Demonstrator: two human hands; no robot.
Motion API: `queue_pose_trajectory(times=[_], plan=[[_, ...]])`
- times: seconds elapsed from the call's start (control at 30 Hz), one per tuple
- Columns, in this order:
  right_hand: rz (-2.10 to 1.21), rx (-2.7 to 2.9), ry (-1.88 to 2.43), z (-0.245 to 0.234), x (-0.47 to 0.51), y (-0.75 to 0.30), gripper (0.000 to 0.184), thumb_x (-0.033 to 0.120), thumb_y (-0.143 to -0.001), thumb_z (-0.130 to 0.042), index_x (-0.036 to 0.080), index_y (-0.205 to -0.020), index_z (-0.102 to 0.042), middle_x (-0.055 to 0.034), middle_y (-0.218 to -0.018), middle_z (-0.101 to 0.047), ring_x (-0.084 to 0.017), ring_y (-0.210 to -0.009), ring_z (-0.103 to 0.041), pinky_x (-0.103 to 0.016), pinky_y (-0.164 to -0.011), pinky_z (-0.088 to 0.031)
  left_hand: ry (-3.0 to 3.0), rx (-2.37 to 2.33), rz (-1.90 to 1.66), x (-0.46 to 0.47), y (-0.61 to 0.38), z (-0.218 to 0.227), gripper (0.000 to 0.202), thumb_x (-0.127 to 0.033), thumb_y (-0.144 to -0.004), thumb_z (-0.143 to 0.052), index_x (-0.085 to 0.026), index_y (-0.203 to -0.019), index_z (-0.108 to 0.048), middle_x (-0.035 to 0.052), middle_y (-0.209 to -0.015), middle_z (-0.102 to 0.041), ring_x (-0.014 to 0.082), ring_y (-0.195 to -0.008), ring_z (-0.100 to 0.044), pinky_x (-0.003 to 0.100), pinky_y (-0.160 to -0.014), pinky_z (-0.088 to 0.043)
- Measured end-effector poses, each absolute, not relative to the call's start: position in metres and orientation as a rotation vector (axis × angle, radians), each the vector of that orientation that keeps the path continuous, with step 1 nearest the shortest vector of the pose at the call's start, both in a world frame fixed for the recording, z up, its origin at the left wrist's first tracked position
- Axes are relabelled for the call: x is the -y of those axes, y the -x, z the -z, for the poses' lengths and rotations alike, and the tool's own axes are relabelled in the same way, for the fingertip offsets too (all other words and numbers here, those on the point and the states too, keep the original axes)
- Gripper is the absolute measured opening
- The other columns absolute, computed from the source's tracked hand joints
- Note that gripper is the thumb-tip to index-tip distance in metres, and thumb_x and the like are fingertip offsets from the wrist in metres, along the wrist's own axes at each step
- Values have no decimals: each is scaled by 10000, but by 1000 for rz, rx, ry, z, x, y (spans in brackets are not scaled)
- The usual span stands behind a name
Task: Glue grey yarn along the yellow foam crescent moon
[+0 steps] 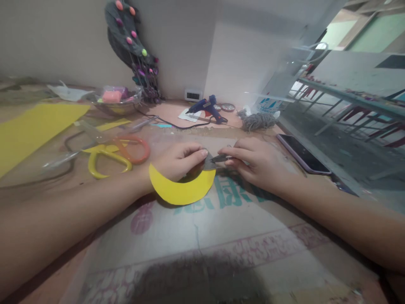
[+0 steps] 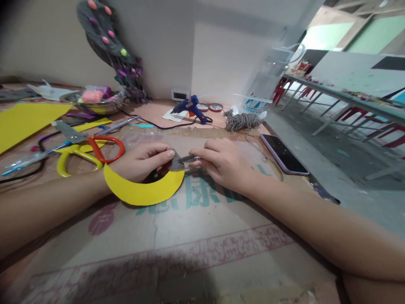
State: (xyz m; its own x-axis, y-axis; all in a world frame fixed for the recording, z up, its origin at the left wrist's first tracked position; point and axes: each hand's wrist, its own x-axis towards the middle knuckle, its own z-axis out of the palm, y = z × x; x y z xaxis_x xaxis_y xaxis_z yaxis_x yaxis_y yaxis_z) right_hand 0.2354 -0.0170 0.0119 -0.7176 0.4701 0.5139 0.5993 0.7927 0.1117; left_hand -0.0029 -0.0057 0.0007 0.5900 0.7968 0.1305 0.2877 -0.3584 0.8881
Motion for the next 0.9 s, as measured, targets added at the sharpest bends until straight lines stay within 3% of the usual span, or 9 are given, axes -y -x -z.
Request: queue_pose_trajectory(times=[0.9], plan=[[270,2497,881,-14,19,-235,219,250,-957,-513,167,-1077,-675,-63,-801,-645,-174,-717,-560,-278,-609,-370,-1929,-888,-733,4,1,-2,342,-358,-927,-420,-171,-652,-501,-23,-542,-469,99,-515,-449,213,-501,-357]])
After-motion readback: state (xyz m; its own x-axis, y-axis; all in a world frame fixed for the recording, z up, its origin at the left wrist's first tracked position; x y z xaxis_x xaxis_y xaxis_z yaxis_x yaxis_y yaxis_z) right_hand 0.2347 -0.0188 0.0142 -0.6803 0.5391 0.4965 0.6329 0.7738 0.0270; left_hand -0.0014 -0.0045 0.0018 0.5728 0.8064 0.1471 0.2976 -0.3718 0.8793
